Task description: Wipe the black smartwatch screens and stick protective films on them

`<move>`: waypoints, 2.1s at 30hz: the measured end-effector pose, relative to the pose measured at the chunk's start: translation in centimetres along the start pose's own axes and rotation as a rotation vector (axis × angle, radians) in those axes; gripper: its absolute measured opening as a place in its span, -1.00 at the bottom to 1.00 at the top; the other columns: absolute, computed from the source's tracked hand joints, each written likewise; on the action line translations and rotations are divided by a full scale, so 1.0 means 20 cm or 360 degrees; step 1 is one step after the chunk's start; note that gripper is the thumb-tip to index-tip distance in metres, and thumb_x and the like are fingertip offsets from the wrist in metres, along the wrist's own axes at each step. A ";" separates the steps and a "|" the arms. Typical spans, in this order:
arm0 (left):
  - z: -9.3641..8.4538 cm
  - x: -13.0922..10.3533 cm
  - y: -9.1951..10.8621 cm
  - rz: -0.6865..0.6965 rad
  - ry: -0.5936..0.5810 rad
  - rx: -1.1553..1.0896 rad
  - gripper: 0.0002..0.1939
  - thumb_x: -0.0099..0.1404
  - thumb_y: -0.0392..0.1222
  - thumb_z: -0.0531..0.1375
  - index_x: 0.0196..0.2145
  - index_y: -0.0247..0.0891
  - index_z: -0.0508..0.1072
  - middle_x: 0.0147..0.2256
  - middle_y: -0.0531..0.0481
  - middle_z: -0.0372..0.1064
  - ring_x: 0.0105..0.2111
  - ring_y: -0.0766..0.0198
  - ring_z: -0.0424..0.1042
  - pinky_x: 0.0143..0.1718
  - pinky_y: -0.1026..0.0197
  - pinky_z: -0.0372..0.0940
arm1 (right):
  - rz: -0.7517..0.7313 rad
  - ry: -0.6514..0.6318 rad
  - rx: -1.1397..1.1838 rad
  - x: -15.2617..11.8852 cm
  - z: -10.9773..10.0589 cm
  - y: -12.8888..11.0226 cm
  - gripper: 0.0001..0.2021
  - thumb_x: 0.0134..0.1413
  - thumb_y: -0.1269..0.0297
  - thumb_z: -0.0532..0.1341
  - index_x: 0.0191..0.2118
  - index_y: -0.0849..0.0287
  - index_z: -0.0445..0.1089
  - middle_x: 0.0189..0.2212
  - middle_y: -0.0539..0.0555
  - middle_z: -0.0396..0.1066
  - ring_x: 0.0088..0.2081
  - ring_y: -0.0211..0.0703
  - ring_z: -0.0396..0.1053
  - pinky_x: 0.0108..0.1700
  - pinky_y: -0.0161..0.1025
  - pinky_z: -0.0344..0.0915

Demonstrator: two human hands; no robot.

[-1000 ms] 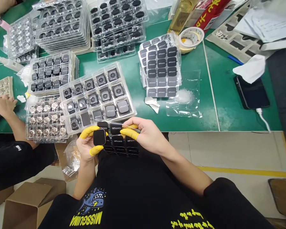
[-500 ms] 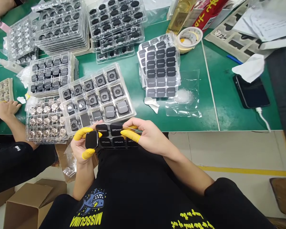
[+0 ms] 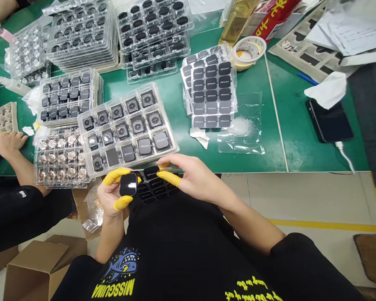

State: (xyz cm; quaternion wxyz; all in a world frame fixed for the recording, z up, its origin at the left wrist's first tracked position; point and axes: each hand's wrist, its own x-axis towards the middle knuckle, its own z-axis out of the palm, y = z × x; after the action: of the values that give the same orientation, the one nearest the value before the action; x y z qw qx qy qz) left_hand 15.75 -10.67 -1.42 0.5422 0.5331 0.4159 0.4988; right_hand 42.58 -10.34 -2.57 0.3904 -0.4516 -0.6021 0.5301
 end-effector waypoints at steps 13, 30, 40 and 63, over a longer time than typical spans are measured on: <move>-0.01 -0.04 -0.04 0.0243 -0.0156 0.0342 -0.37 0.19 0.04 0.65 0.15 -0.18 0.70 -0.05 -0.13 0.66 -0.12 0.16 0.71 -0.06 0.21 0.64 | -0.0360 -0.0015 -0.0352 0.06 -0.02 -0.02 -0.94 0.46 0.30 0.37 -0.03 0.01 0.55 -0.05 0.12 0.62 0.03 0.06 0.57 0.09 0.00 0.51; -0.03 0.01 -0.11 0.0122 -0.0119 0.0169 -0.38 0.16 0.13 0.65 0.08 -0.21 0.71 -0.13 -0.11 0.69 -0.19 0.12 0.74 -0.10 0.17 0.65 | -0.0928 0.0076 -0.0632 0.03 0.00 -0.03 -0.79 0.39 0.54 0.33 -0.08 0.02 0.48 -0.05 0.17 0.60 0.21 0.16 0.49 0.15 0.10 0.47; -0.07 0.09 -0.14 0.0541 -0.0334 0.0410 -0.27 0.17 0.07 0.66 0.24 -0.11 0.65 -0.02 -0.15 0.63 -0.08 0.11 0.68 -0.08 0.12 0.64 | -0.0237 -0.0099 0.0047 0.03 -0.15 -0.26 -0.87 0.46 0.13 0.41 -0.19 -0.03 0.56 -0.03 0.09 0.63 0.05 0.06 0.58 0.12 -0.03 0.52; -0.07 0.14 -0.13 0.0645 -0.0464 0.0468 -0.20 0.18 0.10 0.65 0.31 -0.09 0.59 -0.02 -0.15 0.62 -0.09 0.10 0.66 -0.09 0.12 0.60 | -0.0042 -0.0456 0.0055 0.26 -0.03 -0.29 -0.89 0.33 0.40 0.34 -0.26 0.07 0.54 -0.20 0.03 0.55 -0.18 -0.09 0.47 -0.05 -0.14 0.43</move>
State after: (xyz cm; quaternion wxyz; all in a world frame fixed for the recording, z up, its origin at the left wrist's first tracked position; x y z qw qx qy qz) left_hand 15.10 -7.54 -3.98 0.4026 0.7443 0.2864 0.4494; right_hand 40.83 -5.31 3.21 0.3150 -0.3565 -0.6485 0.5943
